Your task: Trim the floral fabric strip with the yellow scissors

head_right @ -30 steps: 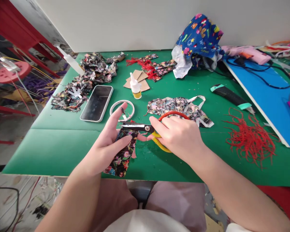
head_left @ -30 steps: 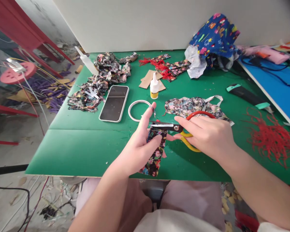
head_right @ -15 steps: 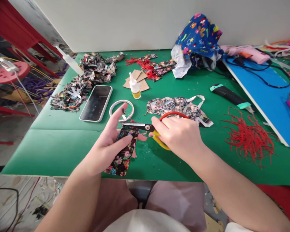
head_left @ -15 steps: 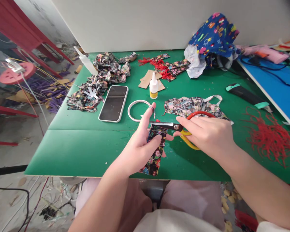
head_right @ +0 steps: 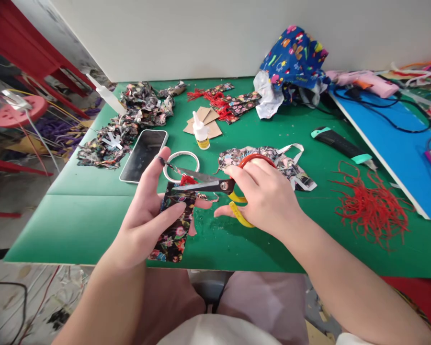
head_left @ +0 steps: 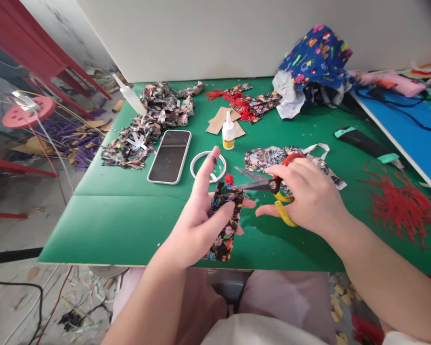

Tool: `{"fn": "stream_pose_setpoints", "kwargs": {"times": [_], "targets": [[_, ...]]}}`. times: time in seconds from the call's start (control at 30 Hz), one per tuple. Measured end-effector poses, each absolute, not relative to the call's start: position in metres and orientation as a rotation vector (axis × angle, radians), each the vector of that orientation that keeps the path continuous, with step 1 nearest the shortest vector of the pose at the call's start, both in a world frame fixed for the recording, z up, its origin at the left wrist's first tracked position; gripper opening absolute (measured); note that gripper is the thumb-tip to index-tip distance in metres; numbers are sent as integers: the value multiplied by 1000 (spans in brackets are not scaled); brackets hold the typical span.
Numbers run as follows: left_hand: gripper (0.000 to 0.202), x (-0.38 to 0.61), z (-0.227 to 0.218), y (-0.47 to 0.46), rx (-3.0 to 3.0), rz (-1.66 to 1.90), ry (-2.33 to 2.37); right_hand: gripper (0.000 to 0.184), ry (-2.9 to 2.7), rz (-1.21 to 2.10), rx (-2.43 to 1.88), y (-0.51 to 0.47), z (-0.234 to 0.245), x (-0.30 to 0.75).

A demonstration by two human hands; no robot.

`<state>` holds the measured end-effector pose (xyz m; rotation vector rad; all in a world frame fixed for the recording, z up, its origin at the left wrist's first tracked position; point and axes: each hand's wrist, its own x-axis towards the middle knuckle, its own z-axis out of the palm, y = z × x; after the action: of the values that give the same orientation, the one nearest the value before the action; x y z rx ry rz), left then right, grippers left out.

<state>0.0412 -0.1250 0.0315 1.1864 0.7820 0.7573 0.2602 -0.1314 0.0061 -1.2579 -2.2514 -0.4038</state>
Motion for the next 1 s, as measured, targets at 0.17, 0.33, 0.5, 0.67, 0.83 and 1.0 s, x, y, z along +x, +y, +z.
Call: {"fn": "stream_pose_setpoints", "kwargs": {"times": [0.17,0.33,0.5,0.67,0.83,1.0], "targets": [[83,41,32,-126,1225,743,787,51,-2245,-604,-1236,-133,4,261],[83,42,32,-126,1231,709,797,44,-2255,-628,-1264,-135,5,261],[83,44,31,-126,1221,712,814,40,-2264,-614,-1245,-135,5,260],[84,45,31,-127,1201,716,810,38,-2263,-635,-1243,-136,5,260],[81,44,31,-126,1190,710,832,38,-2263,-629,-1254,-135,4,260],[80,43,30,-126,1196,725,849,38,-2275,-631,-1264,-135,3,260]]}}
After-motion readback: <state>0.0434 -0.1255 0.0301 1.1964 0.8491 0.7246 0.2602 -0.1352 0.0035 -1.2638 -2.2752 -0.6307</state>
